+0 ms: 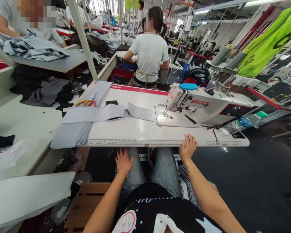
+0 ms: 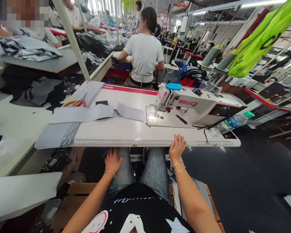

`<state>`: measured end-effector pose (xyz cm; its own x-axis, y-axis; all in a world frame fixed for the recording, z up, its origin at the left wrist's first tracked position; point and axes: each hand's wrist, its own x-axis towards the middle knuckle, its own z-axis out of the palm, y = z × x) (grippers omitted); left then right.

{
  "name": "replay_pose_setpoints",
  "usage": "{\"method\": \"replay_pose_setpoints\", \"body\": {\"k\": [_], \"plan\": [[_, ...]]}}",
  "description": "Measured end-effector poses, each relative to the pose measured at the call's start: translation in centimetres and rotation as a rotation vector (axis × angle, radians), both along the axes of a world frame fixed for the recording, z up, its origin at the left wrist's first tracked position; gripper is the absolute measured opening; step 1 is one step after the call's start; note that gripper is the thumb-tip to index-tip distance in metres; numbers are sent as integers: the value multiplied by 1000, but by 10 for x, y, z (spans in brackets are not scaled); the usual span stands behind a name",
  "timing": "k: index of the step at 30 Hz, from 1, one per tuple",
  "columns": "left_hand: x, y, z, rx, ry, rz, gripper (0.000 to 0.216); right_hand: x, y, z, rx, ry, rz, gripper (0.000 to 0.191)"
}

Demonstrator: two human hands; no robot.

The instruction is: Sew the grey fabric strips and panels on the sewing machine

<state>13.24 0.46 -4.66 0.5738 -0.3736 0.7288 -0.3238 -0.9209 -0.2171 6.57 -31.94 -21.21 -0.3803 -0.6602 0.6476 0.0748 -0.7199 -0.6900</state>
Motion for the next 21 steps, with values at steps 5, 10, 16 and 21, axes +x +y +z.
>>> {"method": "replay_pose_setpoints", "body": {"k": [5, 10, 16, 21], "plan": [[-28, -10, 15, 152, 221, 117, 70, -1, -3, -3, -36, -2, -3, 48], [-83, -25, 45, 381, 462, -6, 56, 0, -5, -4, -42, -49, 5, 45], [-140, -58, 112, 397, 412, -457, 44, 6, -9, -4, -69, -116, -7, 44], [-132, -87, 178, 445, -318, -215, 35, 9, -11, -5, -63, -115, -12, 45]]}}
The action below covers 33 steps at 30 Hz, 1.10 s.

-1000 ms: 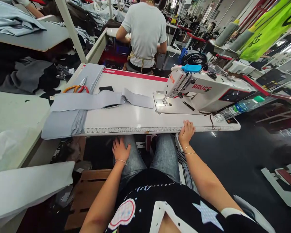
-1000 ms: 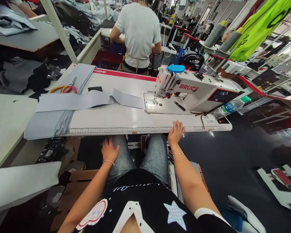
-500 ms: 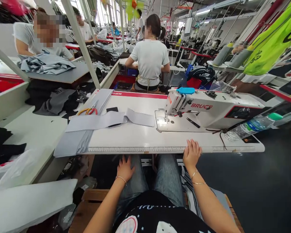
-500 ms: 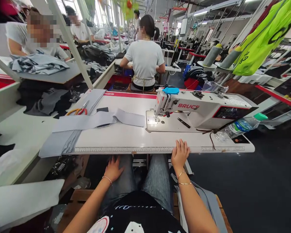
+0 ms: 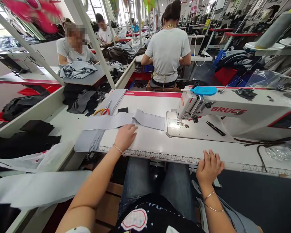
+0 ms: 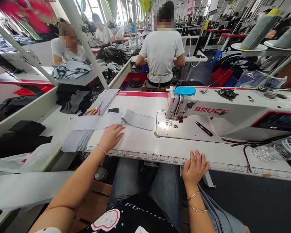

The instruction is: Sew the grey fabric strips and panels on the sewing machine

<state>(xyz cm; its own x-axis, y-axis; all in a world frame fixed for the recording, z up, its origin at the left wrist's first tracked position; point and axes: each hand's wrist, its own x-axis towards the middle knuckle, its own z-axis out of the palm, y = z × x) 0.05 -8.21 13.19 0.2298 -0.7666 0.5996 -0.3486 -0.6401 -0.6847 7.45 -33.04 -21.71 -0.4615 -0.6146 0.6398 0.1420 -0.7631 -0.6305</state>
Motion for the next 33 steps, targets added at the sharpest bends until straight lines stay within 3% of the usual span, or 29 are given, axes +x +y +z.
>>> {"method": "replay_pose_setpoints", "body": {"k": [4, 10, 17, 33], "plan": [[26, -19, 36, 155, -199, -17, 30, 0, -1, 1, -18, -21, -17, 42], [54, -46, 62, 376, -269, -19, 24, -4, 0, 4, -13, -15, -42, 41], [64, -56, 73, 551, -288, -9, 19, -3, -1, 6, -10, -34, -65, 42], [67, -53, 85, 596, -280, 85, 25, 8, -13, 6, -89, -120, -130, 46]]}}
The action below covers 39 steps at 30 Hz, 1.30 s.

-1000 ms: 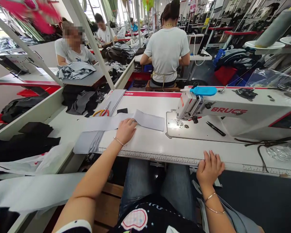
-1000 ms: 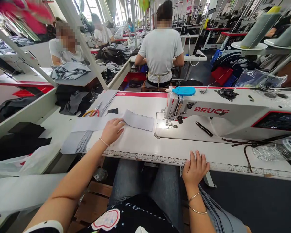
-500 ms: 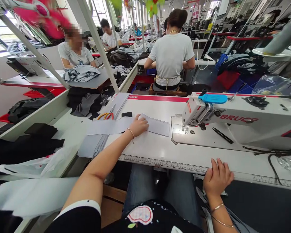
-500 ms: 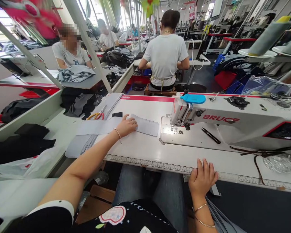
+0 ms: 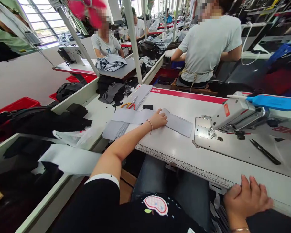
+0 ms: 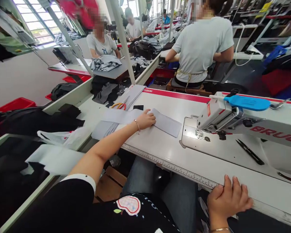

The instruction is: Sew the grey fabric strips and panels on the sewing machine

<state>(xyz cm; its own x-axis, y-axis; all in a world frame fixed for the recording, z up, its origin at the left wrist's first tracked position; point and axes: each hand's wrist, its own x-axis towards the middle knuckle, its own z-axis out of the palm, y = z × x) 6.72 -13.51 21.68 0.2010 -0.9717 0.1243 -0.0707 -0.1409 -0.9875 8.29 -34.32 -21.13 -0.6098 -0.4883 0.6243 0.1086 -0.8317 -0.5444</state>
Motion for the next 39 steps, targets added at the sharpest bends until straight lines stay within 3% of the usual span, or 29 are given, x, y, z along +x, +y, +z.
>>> {"method": "replay_pose_setpoints", "body": {"k": [5, 9, 13, 17, 22, 27, 32, 39], "plan": [[-5, 0, 0, -69, 31, 40, 30, 2, -6, -4, -23, -6, 4, 43], [-21, -5, -9, -133, 84, 78, 27, -10, -3, 5, -104, -15, -4, 27], [-44, -13, -24, -148, 168, 104, 22, -38, 25, 38, -320, 54, 145, 14], [-58, -19, -33, -153, 263, 72, 26, -62, 51, 82, -510, 117, 335, 19], [-61, -24, -39, -195, 408, 96, 17, -86, 53, 114, -544, 69, 396, 29], [-56, -25, -48, -128, 424, 92, 18, -108, 53, 121, -496, -69, 287, 32], [-48, -30, -48, -45, 482, 71, 34, -92, 57, 123, -615, 226, 422, 20], [-32, -46, -30, 83, 212, 39, 33, -62, 58, 117, -461, 424, 482, 20]]}}
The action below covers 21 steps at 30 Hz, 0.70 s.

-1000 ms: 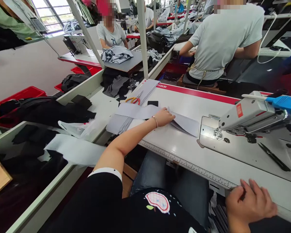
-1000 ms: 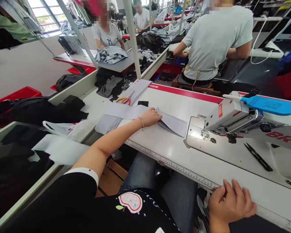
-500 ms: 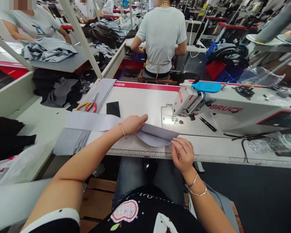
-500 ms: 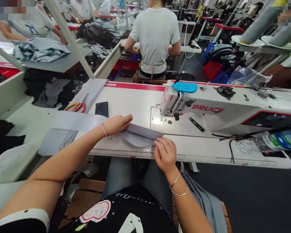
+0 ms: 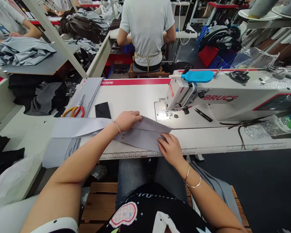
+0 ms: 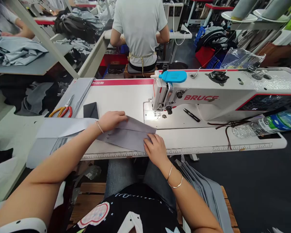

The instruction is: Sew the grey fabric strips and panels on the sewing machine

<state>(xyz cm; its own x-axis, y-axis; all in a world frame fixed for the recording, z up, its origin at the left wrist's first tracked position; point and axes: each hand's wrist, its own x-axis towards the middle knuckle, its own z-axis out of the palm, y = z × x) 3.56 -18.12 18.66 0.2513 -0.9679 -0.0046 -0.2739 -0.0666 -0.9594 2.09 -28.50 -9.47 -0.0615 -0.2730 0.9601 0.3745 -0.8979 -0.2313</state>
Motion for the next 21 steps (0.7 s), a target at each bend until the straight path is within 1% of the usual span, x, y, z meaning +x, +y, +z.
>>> {"method": "replay_pose_setpoints", "body": {"k": [2, 6, 8, 10, 12, 14, 15, 16, 18, 20, 21], "plan": [[12, -6, 6, 86, -72, -49, 31, -1, -4, 1, 5, 41, 23, 21], [43, -14, 17, 221, -182, -250, 25, -2, -16, 4, -25, 108, 59, 25], [55, -15, 21, 261, -206, -339, 25, -1, -23, 6, -55, 147, 60, 31], [59, -16, 20, 266, -220, -410, 27, 1, -30, 8, -86, 187, 57, 35], [53, -16, 12, 208, -247, -487, 27, 2, -38, 11, -109, 220, 58, 37], [41, -16, -5, 138, -253, -559, 24, 3, -44, 15, -135, 236, 67, 38], [34, -16, -15, 138, -224, -584, 22, 4, -47, 16, -151, 238, 72, 38], [28, -16, -25, 171, -181, -593, 22, 5, -50, 18, -168, 237, 78, 39], [21, -17, -44, 292, -111, -601, 27, 8, -55, 20, -199, 233, 84, 41], [22, -17, -55, 358, -82, -592, 31, 12, -59, 22, -220, 232, 83, 43], [26, -18, -57, 359, -75, -573, 33, 14, -61, 23, -226, 230, 82, 44]]}}
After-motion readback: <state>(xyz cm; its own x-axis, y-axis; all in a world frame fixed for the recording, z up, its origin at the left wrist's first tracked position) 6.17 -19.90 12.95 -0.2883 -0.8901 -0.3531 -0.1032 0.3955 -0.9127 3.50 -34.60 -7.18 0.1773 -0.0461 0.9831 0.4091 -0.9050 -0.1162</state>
